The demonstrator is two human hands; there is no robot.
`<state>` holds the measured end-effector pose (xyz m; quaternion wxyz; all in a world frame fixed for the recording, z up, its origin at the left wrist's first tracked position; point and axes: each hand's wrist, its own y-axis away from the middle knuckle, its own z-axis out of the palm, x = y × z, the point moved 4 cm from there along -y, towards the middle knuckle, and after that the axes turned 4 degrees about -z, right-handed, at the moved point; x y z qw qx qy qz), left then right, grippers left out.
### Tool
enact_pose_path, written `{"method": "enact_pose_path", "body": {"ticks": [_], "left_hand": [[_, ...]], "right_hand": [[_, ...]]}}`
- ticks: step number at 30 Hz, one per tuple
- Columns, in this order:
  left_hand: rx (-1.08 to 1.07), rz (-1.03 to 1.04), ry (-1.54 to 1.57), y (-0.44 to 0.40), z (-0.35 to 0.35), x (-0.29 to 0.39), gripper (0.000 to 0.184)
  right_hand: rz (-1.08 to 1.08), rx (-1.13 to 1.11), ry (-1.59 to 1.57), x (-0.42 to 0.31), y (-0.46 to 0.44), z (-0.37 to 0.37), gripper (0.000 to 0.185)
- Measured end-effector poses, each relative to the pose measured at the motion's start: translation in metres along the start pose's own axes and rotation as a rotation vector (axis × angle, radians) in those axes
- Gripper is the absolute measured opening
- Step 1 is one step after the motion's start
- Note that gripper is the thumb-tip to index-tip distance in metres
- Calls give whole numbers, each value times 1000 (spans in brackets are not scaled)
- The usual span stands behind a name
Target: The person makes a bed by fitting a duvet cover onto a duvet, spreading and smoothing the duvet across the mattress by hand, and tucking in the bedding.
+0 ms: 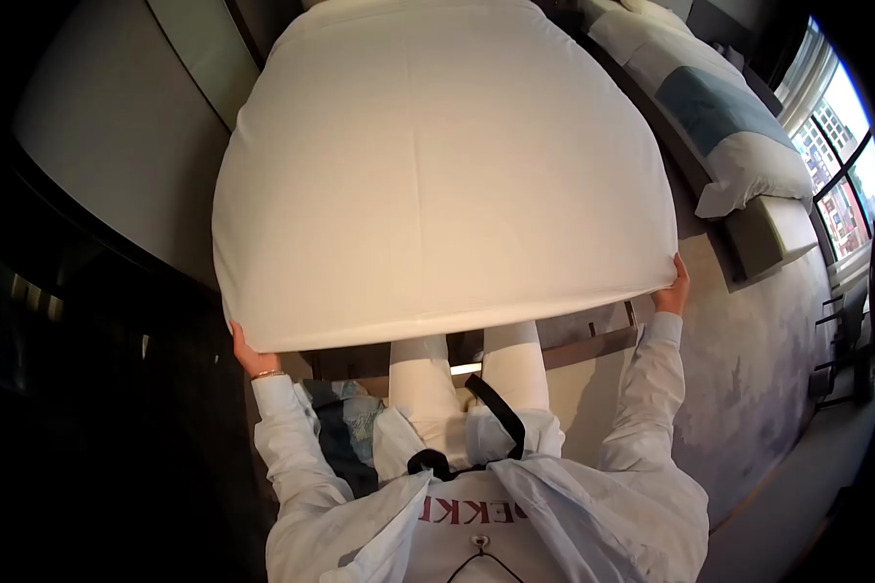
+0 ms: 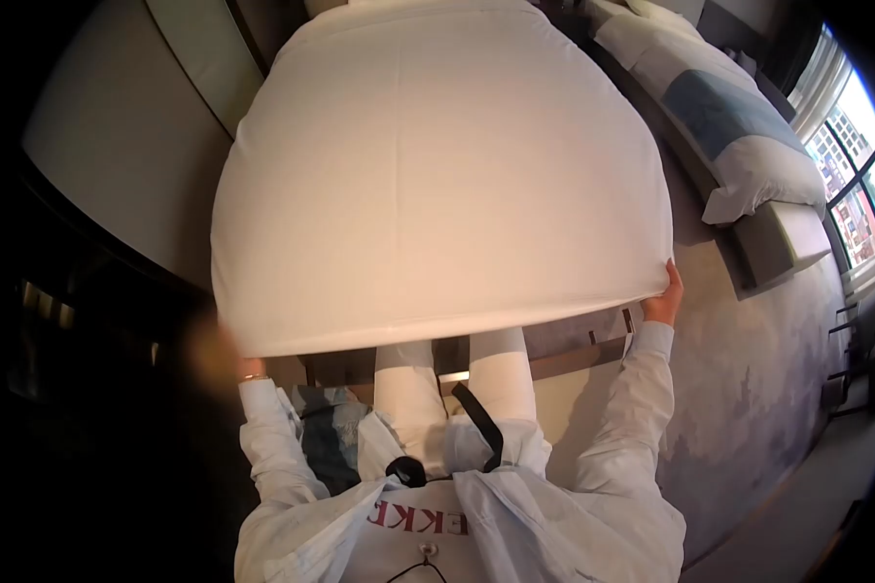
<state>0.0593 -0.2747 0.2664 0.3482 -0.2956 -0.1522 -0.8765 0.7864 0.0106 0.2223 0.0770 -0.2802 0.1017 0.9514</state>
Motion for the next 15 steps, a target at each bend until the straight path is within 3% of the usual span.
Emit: {"method": "enact_pose_path", "body": {"ticks": [2,4,7,8,9,11,12,15], "left_hand": [[10,20,22,-9,-13,4,40],[12,33,34,-31,-35,14,43],[119,109,-137,-97,-122,38,45],[90,38,-5,-103,-121,44,49],[98,38,-11,-95,-105,45,49],[388,114,44,-55,-70,42,51],[253,78,8,-93,-174,36,53],[315,36,-19,-73,-220,15,51]], "right_hand": [[6,-64,-36,-8,-18,-3,34],[-37,128,-121,-26,-40,-10,35],[20,99,-154,-55,-57,2,36],[29,104,-155,-59,-64,-12,36],[-57,-42,129,-66,-74,-29,38],[-2,41,249,-53,-59,-52,38],[130,273,80,-39,-40,-69,38],[189,303,69,-15,-40,-108,37]]}}
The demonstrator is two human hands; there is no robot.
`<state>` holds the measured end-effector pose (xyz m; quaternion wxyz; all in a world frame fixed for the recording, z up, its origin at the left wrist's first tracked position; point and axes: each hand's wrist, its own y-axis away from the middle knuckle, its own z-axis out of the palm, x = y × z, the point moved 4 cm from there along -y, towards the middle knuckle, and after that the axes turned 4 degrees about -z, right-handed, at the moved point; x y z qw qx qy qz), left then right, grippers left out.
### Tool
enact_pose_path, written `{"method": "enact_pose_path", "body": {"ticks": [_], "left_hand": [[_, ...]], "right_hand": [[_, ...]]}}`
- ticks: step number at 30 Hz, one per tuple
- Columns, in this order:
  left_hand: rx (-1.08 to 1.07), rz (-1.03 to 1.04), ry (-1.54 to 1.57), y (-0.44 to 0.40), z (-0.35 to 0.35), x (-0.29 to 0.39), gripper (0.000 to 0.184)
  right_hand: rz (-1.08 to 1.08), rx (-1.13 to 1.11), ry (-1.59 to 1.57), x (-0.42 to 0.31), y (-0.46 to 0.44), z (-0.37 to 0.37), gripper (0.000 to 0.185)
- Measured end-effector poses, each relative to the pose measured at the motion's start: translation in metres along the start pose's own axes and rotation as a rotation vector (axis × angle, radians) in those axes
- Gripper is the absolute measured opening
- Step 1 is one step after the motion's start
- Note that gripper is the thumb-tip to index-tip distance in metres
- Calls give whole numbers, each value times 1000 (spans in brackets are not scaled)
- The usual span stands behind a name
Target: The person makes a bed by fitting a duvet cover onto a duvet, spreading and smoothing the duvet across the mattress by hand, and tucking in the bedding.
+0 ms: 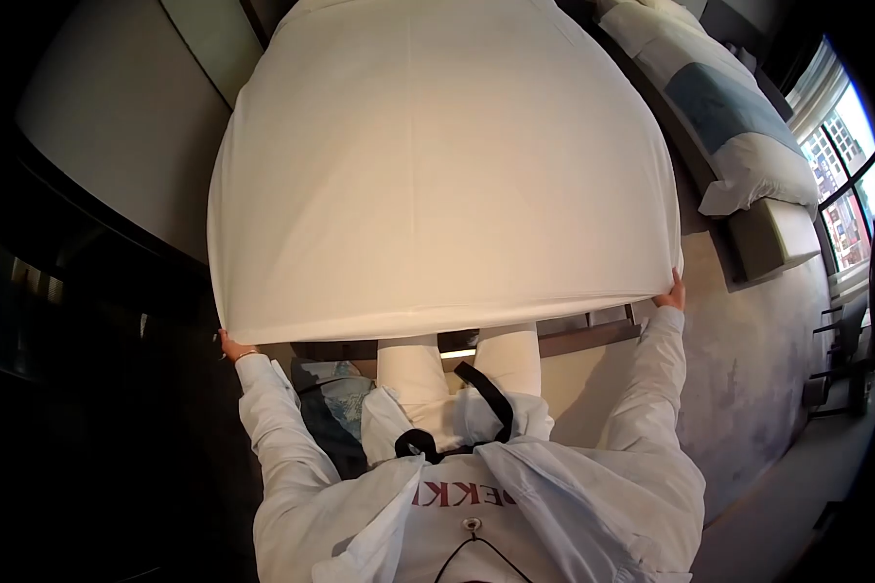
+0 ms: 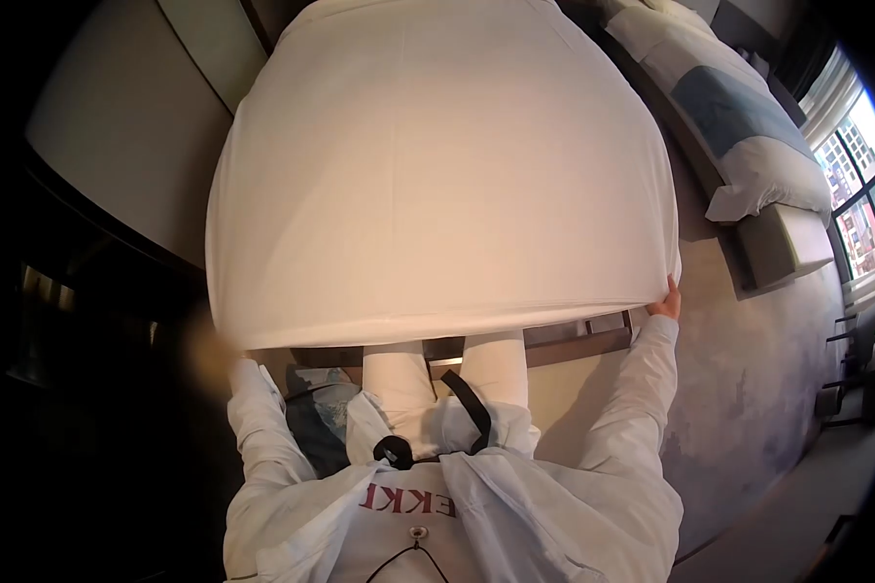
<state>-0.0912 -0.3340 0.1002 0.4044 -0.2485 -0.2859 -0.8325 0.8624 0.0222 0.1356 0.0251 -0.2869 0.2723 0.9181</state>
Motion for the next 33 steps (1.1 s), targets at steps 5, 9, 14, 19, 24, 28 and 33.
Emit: {"method": "enact_pose_path", "body": {"ticks": [5,9,14,19,24,28,33], "left_hand": [[47,-9,-56,9,-4,-7,47],[165,0,-85,38,28,-21,48],[160,-28,-162,45,20,-41,48],[-68,-354,-23,69,73,-118,47],[-153,-475,-173,71,126,-141,51],[-80,-641,-320,74,151,-140,40],[-111,-413,-66,52,167,-155,34]], "right_hand": [[-47,57,31,8,-1,-14,36],[-28,13,70,20,4,-20,35],[26,-70,146,43,10,-13,34],[-58,-354,346,137,86,74,41],[409,-353,139,208,42,62,56],[314,-455,494,274,13,61,55],[277,-418,-70,242,98,178,42]]}}
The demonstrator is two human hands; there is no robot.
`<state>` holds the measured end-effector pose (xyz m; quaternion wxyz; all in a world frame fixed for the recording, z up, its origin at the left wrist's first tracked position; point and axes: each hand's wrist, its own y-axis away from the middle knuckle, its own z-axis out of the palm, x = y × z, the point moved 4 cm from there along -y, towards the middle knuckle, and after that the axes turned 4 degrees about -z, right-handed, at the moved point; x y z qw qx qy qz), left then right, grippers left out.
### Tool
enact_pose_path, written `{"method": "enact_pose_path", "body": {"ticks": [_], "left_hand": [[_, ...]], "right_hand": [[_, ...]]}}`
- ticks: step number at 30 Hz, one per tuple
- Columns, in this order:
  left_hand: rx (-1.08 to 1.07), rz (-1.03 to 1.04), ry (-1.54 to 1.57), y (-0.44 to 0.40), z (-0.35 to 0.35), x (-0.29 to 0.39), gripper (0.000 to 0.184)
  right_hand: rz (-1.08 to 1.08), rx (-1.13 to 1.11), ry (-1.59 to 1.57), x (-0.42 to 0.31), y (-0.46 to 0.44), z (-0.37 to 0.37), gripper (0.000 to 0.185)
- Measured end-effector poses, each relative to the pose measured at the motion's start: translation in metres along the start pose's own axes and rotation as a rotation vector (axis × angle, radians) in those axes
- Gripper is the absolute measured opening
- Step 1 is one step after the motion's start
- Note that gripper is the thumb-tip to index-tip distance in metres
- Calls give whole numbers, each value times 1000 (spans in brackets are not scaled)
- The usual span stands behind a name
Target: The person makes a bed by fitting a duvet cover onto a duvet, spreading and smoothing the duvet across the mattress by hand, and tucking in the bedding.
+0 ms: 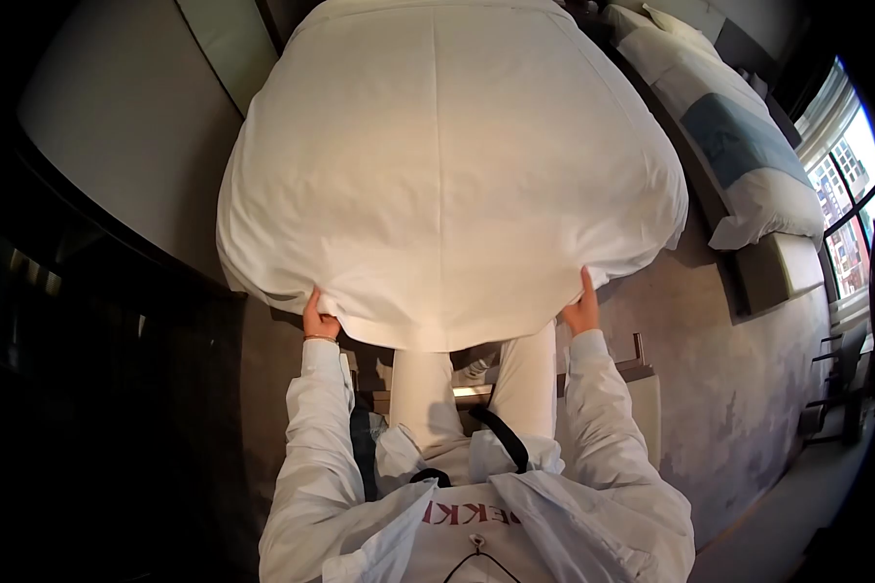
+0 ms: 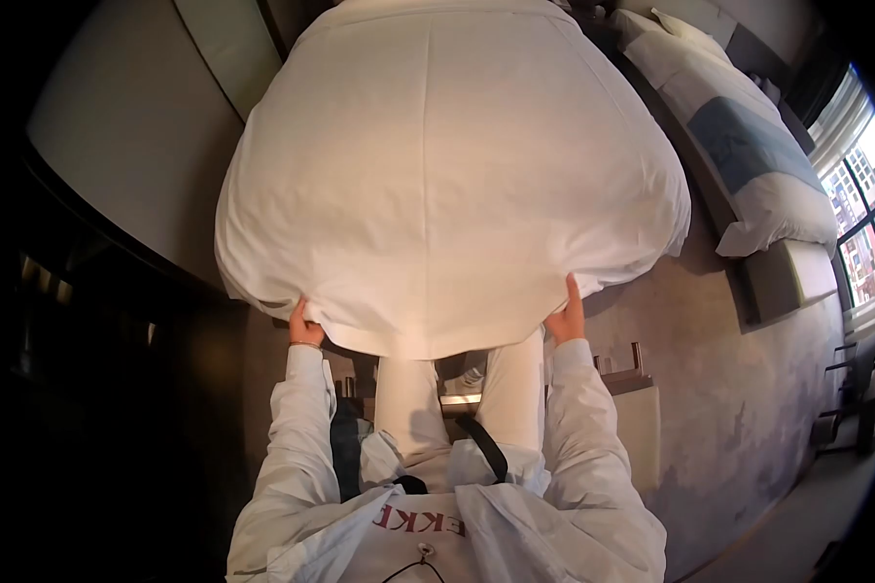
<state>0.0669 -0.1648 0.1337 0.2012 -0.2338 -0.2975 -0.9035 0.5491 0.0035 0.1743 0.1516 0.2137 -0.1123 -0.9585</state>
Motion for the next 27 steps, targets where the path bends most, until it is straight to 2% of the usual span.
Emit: {"method": "enact_pose_path", "body": {"ticks": [1,3,4,5,7,9,11,13,15,16,19,21,22,24,25,27], "left_hand": [[1,-3,-6,-1,-3,5,34],[-232,387,-316,9,5,25,37],[-212,407,-350,35,26,30,43],[-214,400,-353,57,46,32,43],[-189,215,105,86,69,30,48],[-102,160,137,93,58,21,51],[-28,124,-108,75,27,2,51],[18,90,-94,65,-11,-14,48],[185,150,-191,64,-29,-15,43],[186,151,-193,64,-27,-12,43],[244,73,-180,69,-40,-20,39],[349,37,-281,66,-65,-22,37],[351,43,-288,60,-79,-22,37],[388,204,-358,47,-115,-21,38],[404,197,-361,35,-141,-16,38],[608,-63,-649,30,-203,-2,42]], "right_hand": [[-1,5,-4,-11,7,21,42],[-224,-25,-29,-40,21,40,39],[-227,-16,-27,-50,34,44,39],[-265,-20,-34,-60,50,45,38],[-310,-23,-47,-61,71,30,36],[-370,177,61,-55,98,-8,35],[-356,228,50,-52,94,-38,34],[-333,273,32,-47,90,-61,34],[-238,399,93,-35,87,-81,35],[-206,413,-8,-30,83,-104,36],[-190,419,1,-26,76,-130,38],[-177,470,48,-26,77,-140,38],[-186,476,96,-29,77,-148,38],[-226,526,257,-32,80,-154,37],[-213,536,264,-30,81,-155,37],[-304,713,514,-36,89,-161,40]]}}
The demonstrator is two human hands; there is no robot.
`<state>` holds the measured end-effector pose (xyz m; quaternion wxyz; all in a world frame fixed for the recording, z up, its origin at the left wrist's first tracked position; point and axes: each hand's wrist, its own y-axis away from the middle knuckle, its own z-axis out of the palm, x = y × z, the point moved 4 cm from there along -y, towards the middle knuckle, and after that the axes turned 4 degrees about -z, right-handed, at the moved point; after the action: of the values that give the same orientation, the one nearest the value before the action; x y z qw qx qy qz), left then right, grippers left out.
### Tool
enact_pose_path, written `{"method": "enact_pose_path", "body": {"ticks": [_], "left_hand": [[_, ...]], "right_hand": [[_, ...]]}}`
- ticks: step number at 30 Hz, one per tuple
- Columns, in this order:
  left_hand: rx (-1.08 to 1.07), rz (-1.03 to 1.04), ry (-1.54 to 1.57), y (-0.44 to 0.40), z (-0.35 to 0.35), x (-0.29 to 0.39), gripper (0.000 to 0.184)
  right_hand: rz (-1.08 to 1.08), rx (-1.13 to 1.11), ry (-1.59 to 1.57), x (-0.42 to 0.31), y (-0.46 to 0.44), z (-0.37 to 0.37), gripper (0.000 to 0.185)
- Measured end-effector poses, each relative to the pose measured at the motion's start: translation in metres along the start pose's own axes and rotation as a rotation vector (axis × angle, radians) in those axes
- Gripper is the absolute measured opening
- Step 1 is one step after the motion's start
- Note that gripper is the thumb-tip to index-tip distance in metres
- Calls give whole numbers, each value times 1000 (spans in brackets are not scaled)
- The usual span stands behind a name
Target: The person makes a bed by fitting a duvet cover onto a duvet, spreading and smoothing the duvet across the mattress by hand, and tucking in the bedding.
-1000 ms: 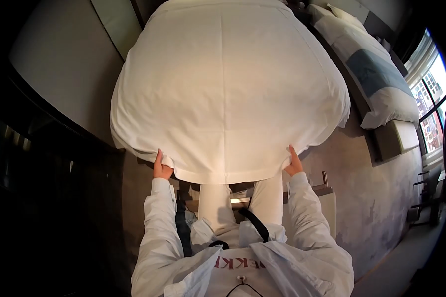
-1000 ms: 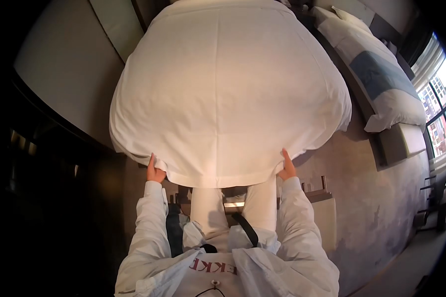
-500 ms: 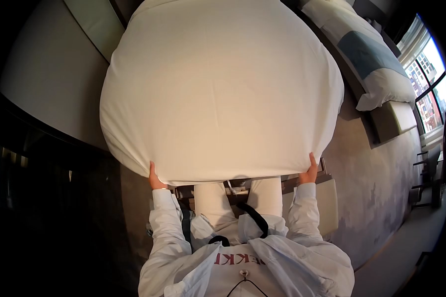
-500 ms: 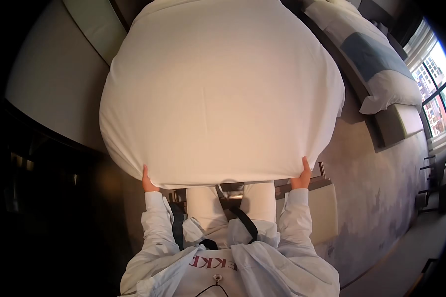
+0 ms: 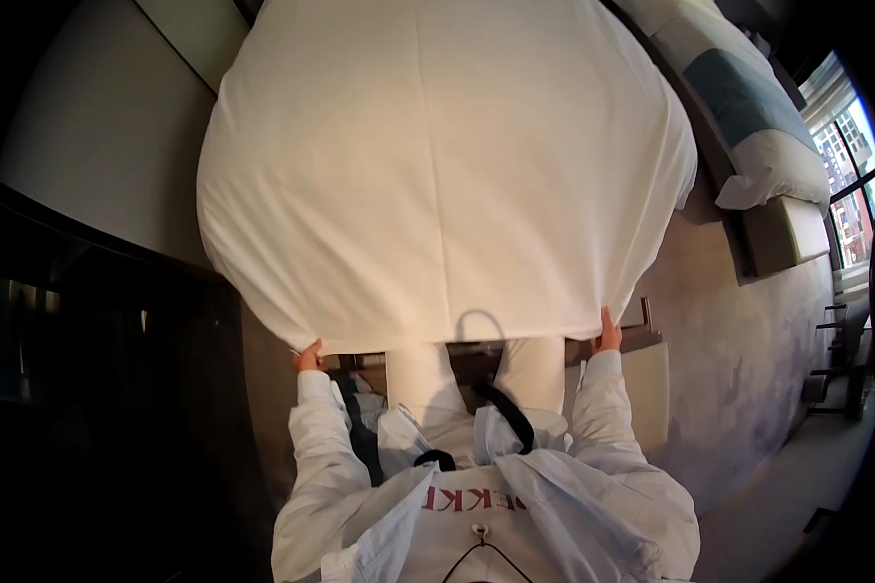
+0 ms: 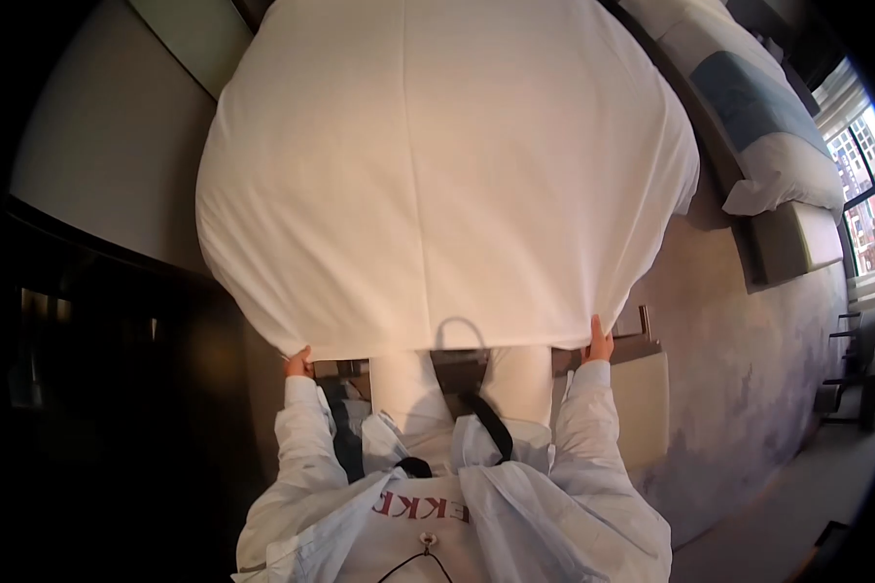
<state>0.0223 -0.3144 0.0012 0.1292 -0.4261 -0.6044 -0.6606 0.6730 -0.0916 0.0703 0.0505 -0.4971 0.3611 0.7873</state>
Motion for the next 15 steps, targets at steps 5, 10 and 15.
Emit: {"method": "enact_pose_path", "body": {"ticks": [5,10,15], "left_hand": [[829,797,-444,49,-8,117,74],[-478,967,-72,157,169,242,28],[-1206,707,-209,230,343,236,28]], "right_hand": [[-824,474,811,-27,-78,-61,31],[-753,-393,392,-144,-7,148,17],[-509,-1115,529,-134,72,337,23]]}}
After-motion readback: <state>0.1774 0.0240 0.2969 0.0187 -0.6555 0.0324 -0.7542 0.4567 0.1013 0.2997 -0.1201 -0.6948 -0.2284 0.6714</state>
